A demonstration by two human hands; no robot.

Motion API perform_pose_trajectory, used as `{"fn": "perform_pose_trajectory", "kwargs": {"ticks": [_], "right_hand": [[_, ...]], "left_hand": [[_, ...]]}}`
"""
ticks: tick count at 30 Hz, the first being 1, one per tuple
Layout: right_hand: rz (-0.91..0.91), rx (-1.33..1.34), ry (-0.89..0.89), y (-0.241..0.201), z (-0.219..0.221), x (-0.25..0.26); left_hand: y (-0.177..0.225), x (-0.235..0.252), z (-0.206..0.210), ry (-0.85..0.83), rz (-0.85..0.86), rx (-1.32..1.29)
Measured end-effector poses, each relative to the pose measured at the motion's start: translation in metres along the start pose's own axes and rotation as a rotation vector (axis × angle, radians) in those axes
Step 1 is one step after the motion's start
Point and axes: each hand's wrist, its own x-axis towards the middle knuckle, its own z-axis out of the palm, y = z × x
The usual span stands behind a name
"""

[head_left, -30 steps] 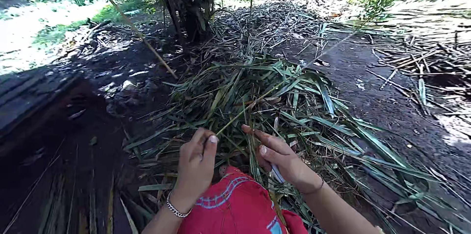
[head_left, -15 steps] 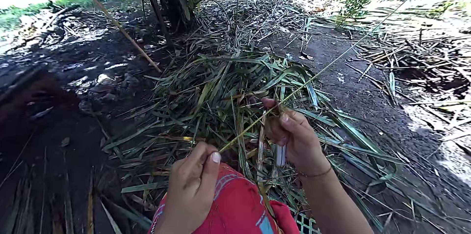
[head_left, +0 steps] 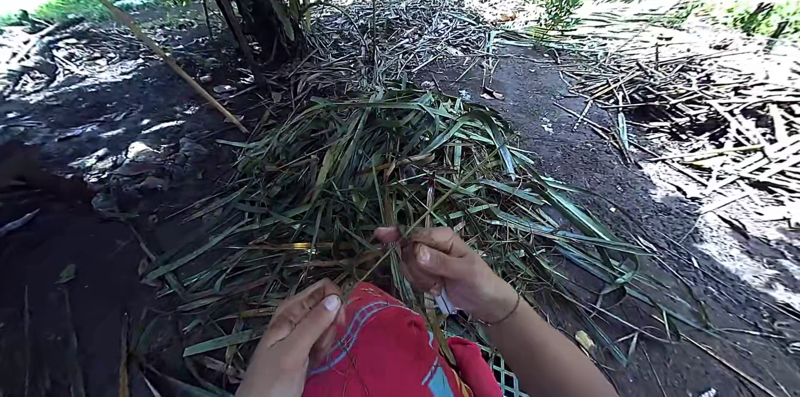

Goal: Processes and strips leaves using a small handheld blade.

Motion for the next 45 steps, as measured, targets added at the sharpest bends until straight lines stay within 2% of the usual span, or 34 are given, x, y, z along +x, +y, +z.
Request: {"fn": "perform_pose_trajectory", "kwargs": {"ticks": [3, 7, 9, 11, 13, 15, 18, 20, 23, 25, 29, 32, 35, 40, 43, 45], "right_hand": [[-0.077, -0.04, 0.2, -0.029, -0.037, 0.001], [-0.107, -0.063, 0.4, -0.046, -0.059, 0.003], [-0.032, -0.018, 0.365, -0.038, -0.048, 0.001], [0.103, 0.037, 0.231, -0.023, -0.027, -0.003], [0.178, 0.075, 0.066, -0.006, -0.008, -0.005], [0.155, 0.102, 0.001, 0.004, 0.002, -0.006], [0.036, 0.035, 0.089, -0.002, -0.008, -0.004], [-0.055, 0.02, 0.22, -0.016, -0.031, -0.003], [-0.135, 0.003, 0.38, -0.038, -0.057, -0.002], [-0.07, -0.004, 0.362, -0.038, -0.049, -0.005], [0.215, 0.016, 0.021, -0.013, -0.002, -0.013], [0.273, 0.026, -0.1, -0.002, 0.016, -0.014], [0.208, -0.01, -0.045, -0.007, 0.006, -0.012], [0.045, -0.017, 0.227, -0.033, -0.033, -0.008], [0.065, 0.025, 0.295, -0.037, -0.032, -0.009], [0.169, 0.048, 0.24, -0.029, -0.014, -0.013]], "left_hand": [[0.004, -0.015, -0.015, 0.051, -0.02, 0.087], [0.009, -0.028, -0.022, 0.139, 0.216, 0.618], [0.008, -0.029, -0.019, 0.18, 0.323, 0.817], [0.005, -0.027, -0.016, 0.2, 0.41, 0.94], [0.003, -0.025, -0.012, 0.174, 0.404, 0.892], [0.001, -0.026, -0.011, 0.121, 0.265, 0.622], [0.002, -0.027, -0.016, 0.031, -0.013, 0.166], [0.003, -0.031, -0.023, 0.007, -0.109, 0.054], [0.004, -0.038, -0.03, 0.042, -0.148, 0.04], [0.003, -0.039, -0.033, 0.042, -0.15, 0.057], [-0.002, -0.033, -0.029, 0.001, -0.223, 0.004], [0.001, -0.033, -0.025, -0.053, -0.307, -0.077], [0.004, -0.038, -0.026, -0.125, -0.351, -0.133], [0.007, -0.043, -0.031, -0.129, -0.328, -0.133], [0.006, -0.042, -0.027, -0.05, -0.212, 0.083], [0.005, -0.042, -0.022, -0.004, -0.084, 0.331]]}}
